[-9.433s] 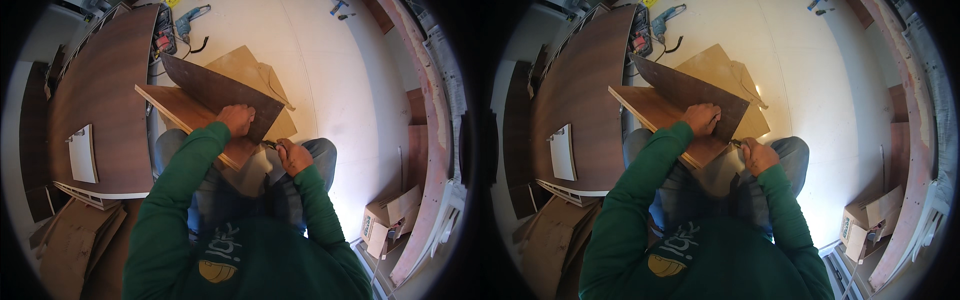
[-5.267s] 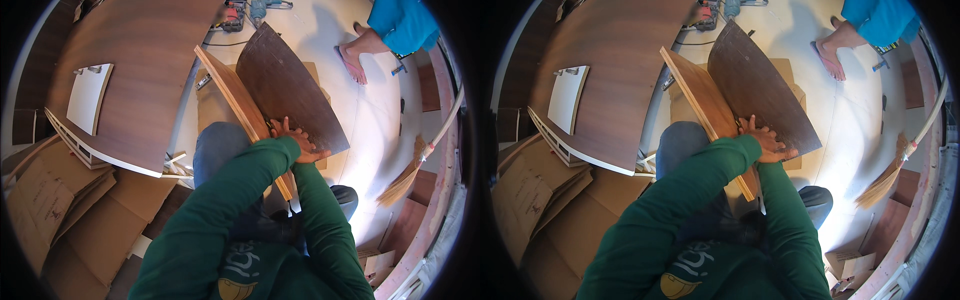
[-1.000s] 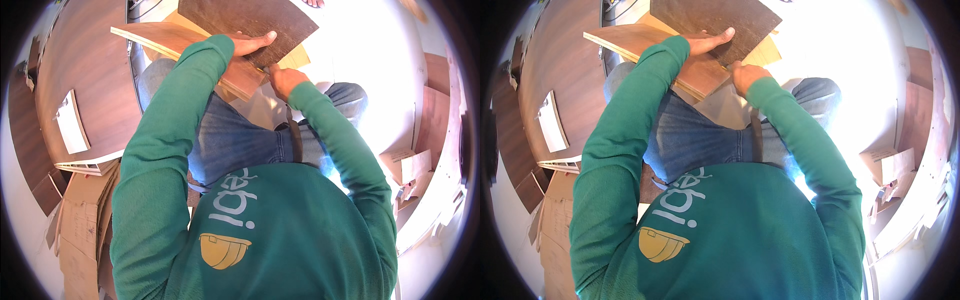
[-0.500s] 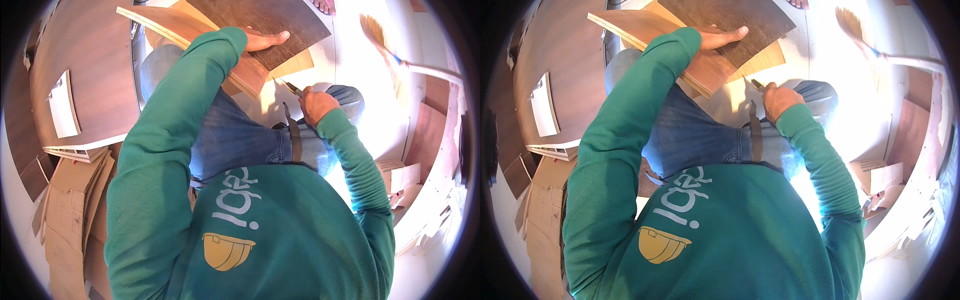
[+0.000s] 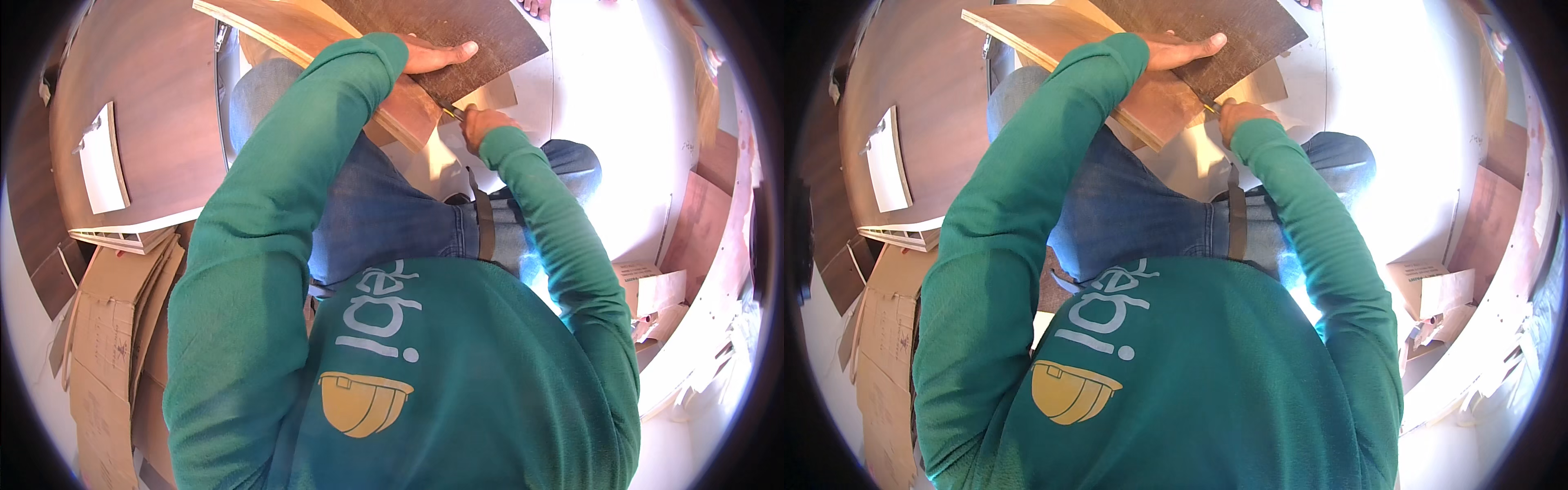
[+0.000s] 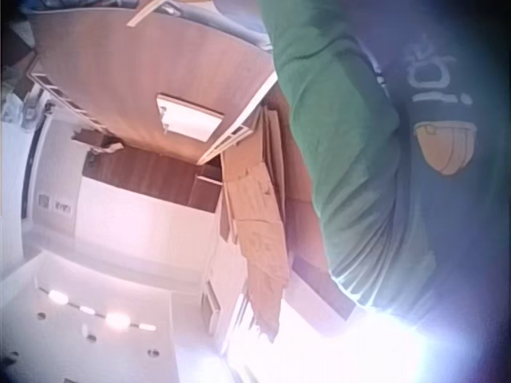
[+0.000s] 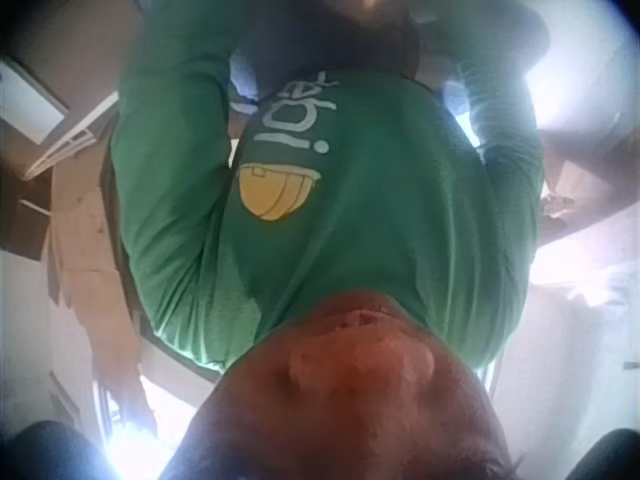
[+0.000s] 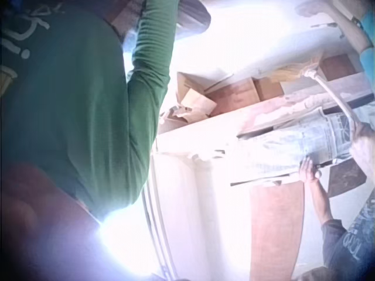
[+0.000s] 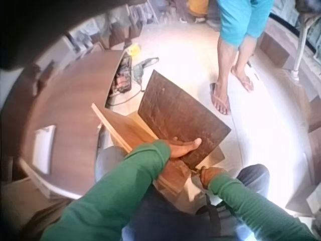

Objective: The person uses a utility knife to trim a dark brown laminate sheet on a wooden frame, then places white cabinet doors onto a large wooden furniture base. The person works on the floor in a room with other people present.

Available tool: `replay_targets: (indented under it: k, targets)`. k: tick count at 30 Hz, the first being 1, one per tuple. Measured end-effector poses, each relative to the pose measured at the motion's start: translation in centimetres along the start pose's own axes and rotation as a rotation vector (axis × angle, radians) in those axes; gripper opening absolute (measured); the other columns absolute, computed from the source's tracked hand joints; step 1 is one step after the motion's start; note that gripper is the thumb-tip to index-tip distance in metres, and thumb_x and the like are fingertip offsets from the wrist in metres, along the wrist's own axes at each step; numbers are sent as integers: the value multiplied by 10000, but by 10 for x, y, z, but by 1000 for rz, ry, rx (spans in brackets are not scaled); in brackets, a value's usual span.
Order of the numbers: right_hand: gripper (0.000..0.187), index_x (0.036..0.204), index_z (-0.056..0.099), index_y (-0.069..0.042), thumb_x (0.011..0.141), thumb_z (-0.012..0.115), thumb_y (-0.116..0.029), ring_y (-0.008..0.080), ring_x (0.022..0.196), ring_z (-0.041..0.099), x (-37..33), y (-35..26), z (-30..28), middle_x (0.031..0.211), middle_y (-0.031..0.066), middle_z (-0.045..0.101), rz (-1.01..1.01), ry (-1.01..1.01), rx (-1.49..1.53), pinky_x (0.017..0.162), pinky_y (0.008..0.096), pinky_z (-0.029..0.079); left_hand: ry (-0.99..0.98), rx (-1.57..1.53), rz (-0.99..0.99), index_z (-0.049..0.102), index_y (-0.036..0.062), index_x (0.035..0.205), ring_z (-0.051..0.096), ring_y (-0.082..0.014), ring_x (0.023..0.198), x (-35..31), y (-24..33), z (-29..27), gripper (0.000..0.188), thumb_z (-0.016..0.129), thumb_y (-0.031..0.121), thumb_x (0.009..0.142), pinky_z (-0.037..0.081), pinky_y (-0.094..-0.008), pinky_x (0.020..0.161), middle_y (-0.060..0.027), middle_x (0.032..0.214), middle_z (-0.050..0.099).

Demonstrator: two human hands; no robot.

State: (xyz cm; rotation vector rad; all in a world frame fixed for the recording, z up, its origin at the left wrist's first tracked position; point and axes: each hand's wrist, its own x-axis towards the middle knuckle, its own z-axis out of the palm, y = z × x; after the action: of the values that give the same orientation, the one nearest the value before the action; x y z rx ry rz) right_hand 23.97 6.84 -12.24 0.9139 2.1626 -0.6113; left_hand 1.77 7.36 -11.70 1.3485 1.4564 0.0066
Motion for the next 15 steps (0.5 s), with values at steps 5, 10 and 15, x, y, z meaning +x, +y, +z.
replay_targets:
  k: [5,10,15]
  targets:
    - [377,1188,578,14,1030,525,-324,440,999,707,-65,20,-14,1030,260,726,-43,-93,-115,883,535,555,39,-42,-128,416,98,1573,160,-374,1572,-27,30,-5,1240,200,1013,763,140,-582,1264,-215,1652,302]
    - [371,1137,569,28,1038,521,-327,459,924,711,-83,4,-36,942,254,731,-22,74,31,839,551,557,10,5,-175,396,201,1592,157,-376,1572,-13,22,-4,1183,157,1012,765,144,-590,1262,-196,1653,312]
    - [372,1202,559,29,1040,474,-295,446,993,707,-20,-12,-7,1021,254,730,-19,101,60,881,537,557,11,107,-73,337,321,1612,121,-375,1579,-17,30,-9,1107,113,1004,770,106,-588,1274,-136,1676,285]
